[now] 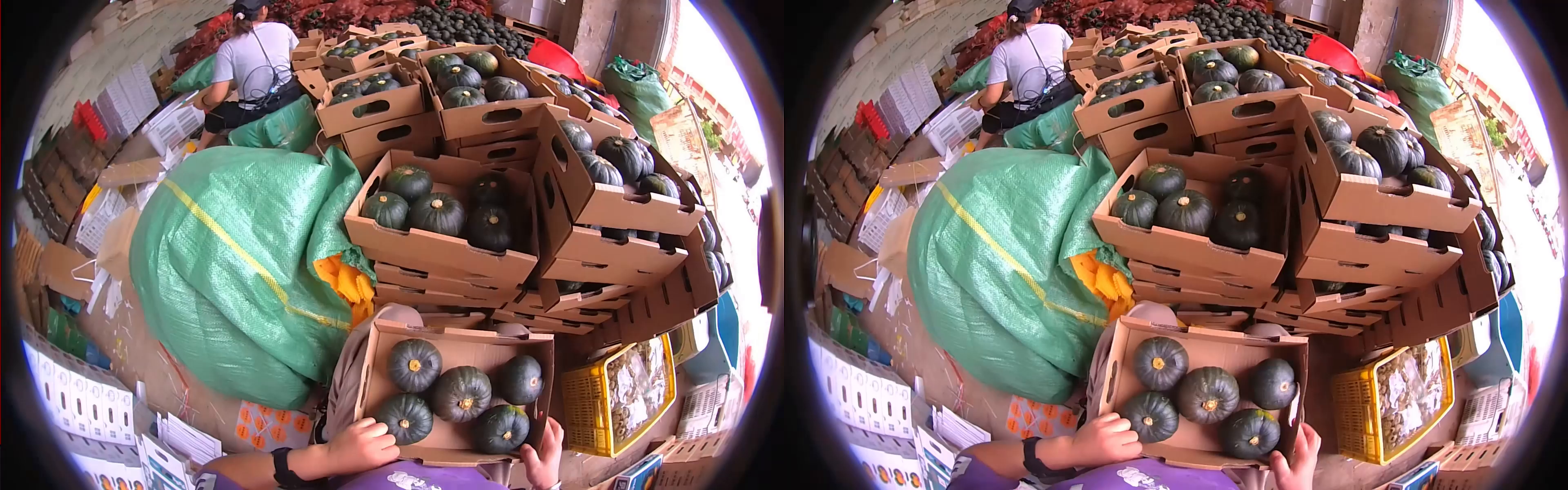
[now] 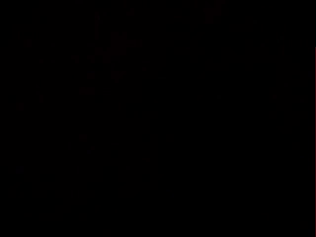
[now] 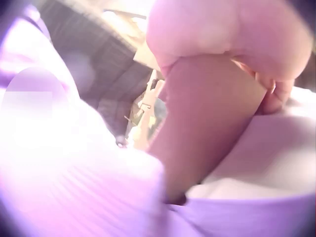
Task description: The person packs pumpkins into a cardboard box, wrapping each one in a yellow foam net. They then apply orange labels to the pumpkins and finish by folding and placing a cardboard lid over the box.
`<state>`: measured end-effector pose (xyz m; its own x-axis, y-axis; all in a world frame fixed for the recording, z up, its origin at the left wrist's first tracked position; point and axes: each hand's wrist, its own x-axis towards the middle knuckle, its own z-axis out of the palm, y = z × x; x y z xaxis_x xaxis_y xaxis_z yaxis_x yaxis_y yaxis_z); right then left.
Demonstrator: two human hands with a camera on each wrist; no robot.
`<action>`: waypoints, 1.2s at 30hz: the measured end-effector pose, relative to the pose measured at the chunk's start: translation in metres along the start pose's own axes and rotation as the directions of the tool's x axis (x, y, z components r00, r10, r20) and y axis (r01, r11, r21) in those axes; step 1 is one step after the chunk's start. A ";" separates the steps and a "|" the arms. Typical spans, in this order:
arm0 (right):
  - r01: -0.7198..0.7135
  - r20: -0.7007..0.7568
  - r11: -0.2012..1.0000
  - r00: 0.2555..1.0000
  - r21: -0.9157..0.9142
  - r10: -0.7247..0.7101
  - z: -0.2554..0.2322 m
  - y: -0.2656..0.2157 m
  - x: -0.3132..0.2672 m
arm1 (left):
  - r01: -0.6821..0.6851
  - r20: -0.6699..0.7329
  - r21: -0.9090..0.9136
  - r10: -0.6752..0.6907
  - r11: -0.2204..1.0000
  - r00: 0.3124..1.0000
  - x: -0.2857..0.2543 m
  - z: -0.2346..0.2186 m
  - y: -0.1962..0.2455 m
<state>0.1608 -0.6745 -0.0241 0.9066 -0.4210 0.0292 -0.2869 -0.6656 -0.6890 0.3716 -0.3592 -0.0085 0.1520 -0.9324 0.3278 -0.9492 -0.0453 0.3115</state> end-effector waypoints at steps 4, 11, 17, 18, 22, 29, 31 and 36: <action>-0.325 0.241 0.728 0.945 0.604 0.222 -0.004 0.014 0.008 | 0.113 -0.014 -0.486 -0.137 0.866 0.990 0.011 -0.029 -0.008; -0.383 0.353 0.805 0.906 0.453 0.233 -0.021 -0.004 0.022 | 0.579 -0.297 -0.493 -0.751 0.649 0.589 0.052 -0.009 -0.210; -0.277 0.267 0.955 0.933 0.104 0.242 -0.028 -0.030 0.034 | 0.965 0.005 -0.105 -0.970 0.241 0.242 -0.008 0.047 -0.332; -0.226 0.202 0.973 0.956 0.043 0.213 -0.033 -0.036 0.041 | 0.967 0.067 -0.099 -0.968 0.236 0.243 -0.010 0.033 -0.317; 0.058 -0.110 0.993 0.992 -0.098 -0.069 -0.044 -0.058 0.064 | 0.677 0.017 -0.671 -0.907 0.302 0.421 -0.026 -0.068 -0.202; 0.025 0.317 0.720 0.887 0.694 -0.336 0.020 -0.139 0.113 | 0.497 0.339 -0.652 -0.366 0.573 0.866 0.077 -0.077 -0.012; -0.017 0.298 0.751 0.924 0.660 -0.241 0.021 -0.135 0.114 | 0.524 0.380 -0.747 -0.384 0.409 0.841 0.085 -0.065 -0.008; -0.129 0.478 0.758 0.839 0.639 -0.261 0.027 -0.109 0.104 | 0.305 0.228 -0.650 -0.204 0.696 0.952 0.103 -0.052 -0.015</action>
<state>0.2950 -0.6292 0.0348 0.9832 0.1148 -0.1421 -0.1363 -0.0564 -0.9891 0.4161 -0.4357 0.0664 0.2754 -0.9603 0.0448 -0.4346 -0.0828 0.8968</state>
